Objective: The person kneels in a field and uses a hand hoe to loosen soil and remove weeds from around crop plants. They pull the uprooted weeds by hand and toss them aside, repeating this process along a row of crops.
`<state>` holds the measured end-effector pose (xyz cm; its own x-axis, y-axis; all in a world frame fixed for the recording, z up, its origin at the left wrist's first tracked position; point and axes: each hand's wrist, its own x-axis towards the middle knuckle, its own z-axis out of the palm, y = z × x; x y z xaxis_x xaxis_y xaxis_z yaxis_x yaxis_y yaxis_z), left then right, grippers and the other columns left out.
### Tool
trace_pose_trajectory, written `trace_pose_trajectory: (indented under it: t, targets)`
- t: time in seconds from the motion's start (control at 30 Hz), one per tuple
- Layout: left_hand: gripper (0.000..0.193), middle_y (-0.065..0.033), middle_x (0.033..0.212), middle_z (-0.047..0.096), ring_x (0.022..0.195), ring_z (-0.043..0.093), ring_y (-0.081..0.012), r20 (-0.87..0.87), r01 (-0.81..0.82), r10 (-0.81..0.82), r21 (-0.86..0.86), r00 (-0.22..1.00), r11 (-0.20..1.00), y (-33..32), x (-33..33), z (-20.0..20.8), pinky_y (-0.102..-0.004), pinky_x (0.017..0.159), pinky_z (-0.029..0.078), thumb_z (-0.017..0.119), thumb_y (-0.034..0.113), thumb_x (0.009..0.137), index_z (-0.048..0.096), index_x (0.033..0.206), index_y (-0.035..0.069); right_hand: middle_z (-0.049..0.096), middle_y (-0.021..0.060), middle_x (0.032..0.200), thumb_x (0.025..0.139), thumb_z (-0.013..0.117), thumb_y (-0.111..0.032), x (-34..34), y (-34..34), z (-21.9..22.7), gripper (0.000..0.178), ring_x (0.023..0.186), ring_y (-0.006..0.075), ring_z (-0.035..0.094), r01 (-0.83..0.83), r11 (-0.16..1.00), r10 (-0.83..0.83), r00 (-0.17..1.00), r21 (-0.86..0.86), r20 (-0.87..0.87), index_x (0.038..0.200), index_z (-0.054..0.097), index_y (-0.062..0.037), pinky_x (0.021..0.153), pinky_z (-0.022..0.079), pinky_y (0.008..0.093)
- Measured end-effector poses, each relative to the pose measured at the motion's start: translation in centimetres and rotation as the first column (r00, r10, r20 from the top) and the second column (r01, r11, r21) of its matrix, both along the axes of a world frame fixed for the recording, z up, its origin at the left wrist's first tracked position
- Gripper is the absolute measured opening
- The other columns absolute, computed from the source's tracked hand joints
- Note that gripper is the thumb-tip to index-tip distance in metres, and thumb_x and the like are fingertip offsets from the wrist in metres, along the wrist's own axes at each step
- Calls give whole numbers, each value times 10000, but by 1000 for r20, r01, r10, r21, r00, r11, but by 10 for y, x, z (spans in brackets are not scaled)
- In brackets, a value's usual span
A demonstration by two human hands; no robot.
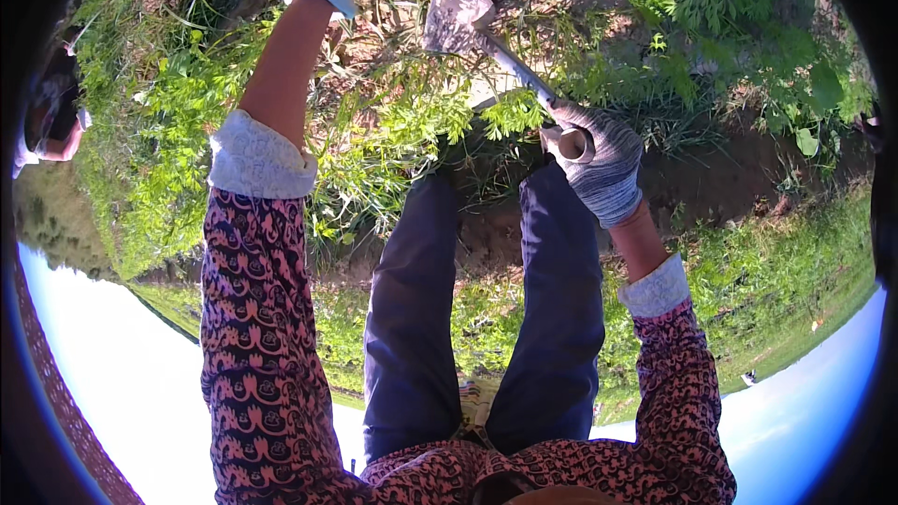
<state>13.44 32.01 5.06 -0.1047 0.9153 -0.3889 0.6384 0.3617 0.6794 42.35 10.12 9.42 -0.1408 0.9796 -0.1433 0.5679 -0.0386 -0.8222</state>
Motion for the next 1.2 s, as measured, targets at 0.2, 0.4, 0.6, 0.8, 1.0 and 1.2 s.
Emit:
trace_pose_trajectory:
  t: [0.2,0.4,0.6,0.8,1.0,1.2]
  targets:
    - [260,-72,875,699,763,637,-78,182,-89,79,46,980,995,-20,-7,-2,-200,706,507,698,130,822,680,1047,-1,692,106,873,686,722,-39,-17,7,2,296,731,236,677,87,988,-105,985,-130,-139,976,693,-91,678,539,314]
    - [172,-80,792,664,692,627,-202,-265,474,-444,60,856,878,-73,13,17,-331,623,492,599,223,858,647,951,86,695,100,928,671,742,-25,-20,7,7,334,784,231,680,169,974,-192,970,-151,-149,996,682,-68,722,537,313]
    - [148,-140,768,640,757,638,-335,-466,738,-662,-28,587,674,-70,21,-28,-413,660,504,523,200,850,565,869,60,695,104,934,660,746,-12,-15,2,3,365,800,239,679,158,972,-181,975,-173,-127,1013,675,-68,727,535,317]
    - [237,-205,862,644,803,623,-385,-562,796,-661,-9,497,606,-41,30,-66,-461,716,500,456,131,872,550,1082,76,693,117,915,696,704,-8,-13,0,14,313,763,238,679,137,985,-143,989,-107,-43,1003,674,-55,702,536,306]
    - [241,-189,890,663,831,643,-349,-805,785,-482,-35,345,619,-21,40,-112,-419,768,507,576,243,850,662,953,43,691,118,905,720,704,-31,-21,6,8,289,765,239,682,179,982,-185,975,-63,-119,1006,672,-51,705,537,309]
    - [277,-119,1024,678,942,660,-268,-685,583,-620,-342,382,737,-1,98,-66,-404,766,531,480,168,864,636,1080,90,692,107,903,715,723,-52,-17,5,18,304,784,245,680,207,966,-211,977,-151,-8,1016,679,-69,716,536,307]
